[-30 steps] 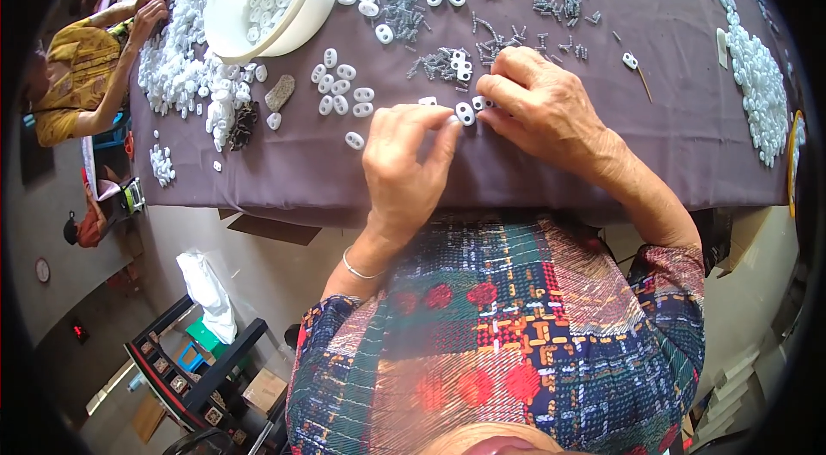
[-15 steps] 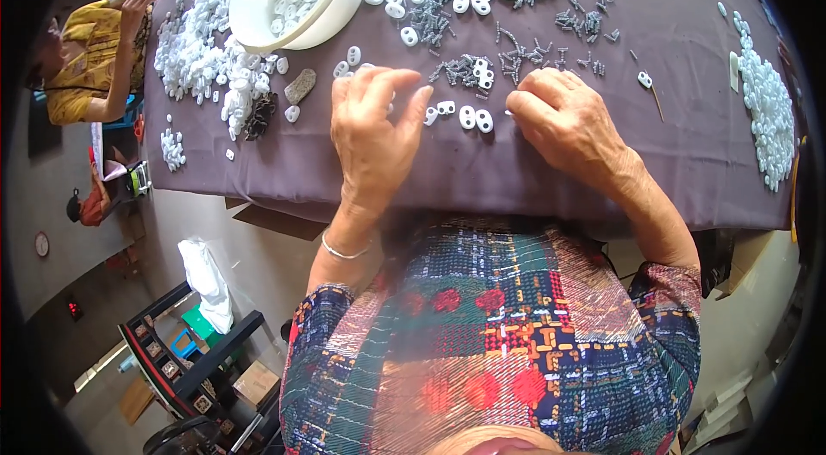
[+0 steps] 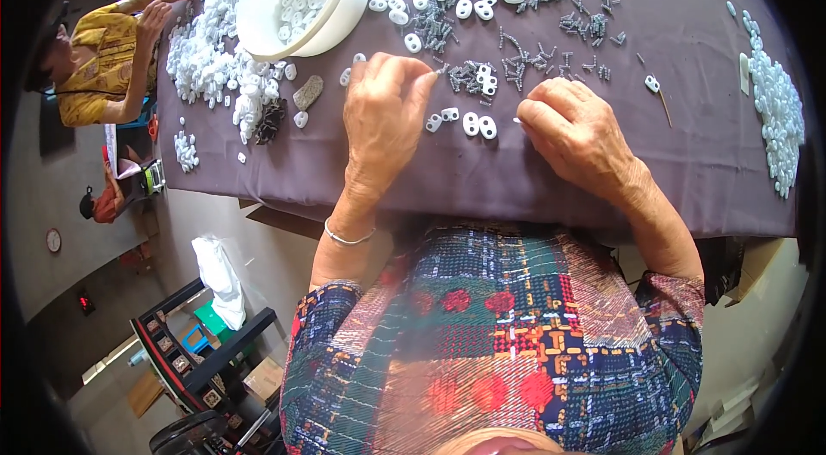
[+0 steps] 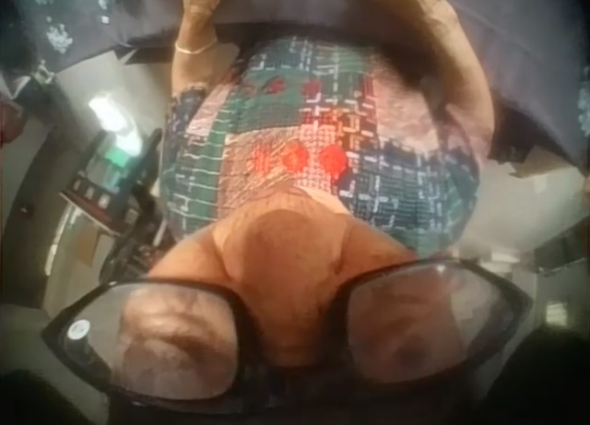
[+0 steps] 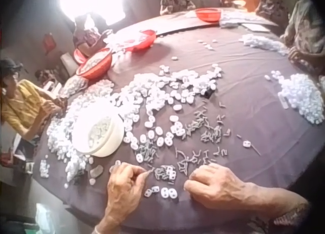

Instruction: The person assembles plastic cord locks by hand, inserting metal springs into the plastic components and pressing the pieces together on a table.

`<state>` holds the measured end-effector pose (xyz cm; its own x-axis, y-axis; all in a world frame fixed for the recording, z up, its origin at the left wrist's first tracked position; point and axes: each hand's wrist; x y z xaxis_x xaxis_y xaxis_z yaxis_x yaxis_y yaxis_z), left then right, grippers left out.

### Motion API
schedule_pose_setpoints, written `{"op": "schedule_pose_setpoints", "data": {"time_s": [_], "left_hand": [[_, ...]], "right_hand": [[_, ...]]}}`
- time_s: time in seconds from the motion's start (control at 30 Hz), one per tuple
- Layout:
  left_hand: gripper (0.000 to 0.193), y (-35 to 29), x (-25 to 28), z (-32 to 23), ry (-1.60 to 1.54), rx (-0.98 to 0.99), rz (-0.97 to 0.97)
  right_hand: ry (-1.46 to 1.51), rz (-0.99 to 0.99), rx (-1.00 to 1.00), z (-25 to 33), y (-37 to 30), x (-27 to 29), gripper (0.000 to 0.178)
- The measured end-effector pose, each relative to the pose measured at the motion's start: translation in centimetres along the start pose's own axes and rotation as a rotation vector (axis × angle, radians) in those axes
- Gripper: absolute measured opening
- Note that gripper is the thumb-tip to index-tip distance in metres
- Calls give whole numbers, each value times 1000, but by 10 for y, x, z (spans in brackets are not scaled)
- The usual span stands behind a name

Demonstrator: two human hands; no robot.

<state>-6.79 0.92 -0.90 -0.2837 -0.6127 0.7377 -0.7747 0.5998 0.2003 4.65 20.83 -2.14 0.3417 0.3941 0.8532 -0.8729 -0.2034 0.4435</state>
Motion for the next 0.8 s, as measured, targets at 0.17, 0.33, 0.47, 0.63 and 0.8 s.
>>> {"op": "schedule_pose_setpoints", "data": {"time_s": [0.17,0.33,0.47,0.63,0.8], "left_hand": [[9,7,4,-2,-97,-35,-94],[8,2,1,-5,-331,115,-110],[8,-1,-2,-1,-288,35,-136],[13,0,5,-8,-412,90,-155],[13,2,9,-2,-571,204,-188]], "right_hand": [[-11,-5,-3,-2,-1,-1,16],[28,-26,-14,-2,0,-1,16],[45,-39,-17,-1,0,0,16],[22,-41,0,-2,0,1,15],[25,-32,0,-3,2,2,15]]}}
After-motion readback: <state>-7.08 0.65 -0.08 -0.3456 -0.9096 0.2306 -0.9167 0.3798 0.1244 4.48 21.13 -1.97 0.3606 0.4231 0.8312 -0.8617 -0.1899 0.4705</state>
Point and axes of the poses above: each hand's wrist, its own y-axis towards the middle knuckle, its own x-axis out of the back of the hand, z = x × y, and after that the axes turned 14 degrees about -y, right-handed
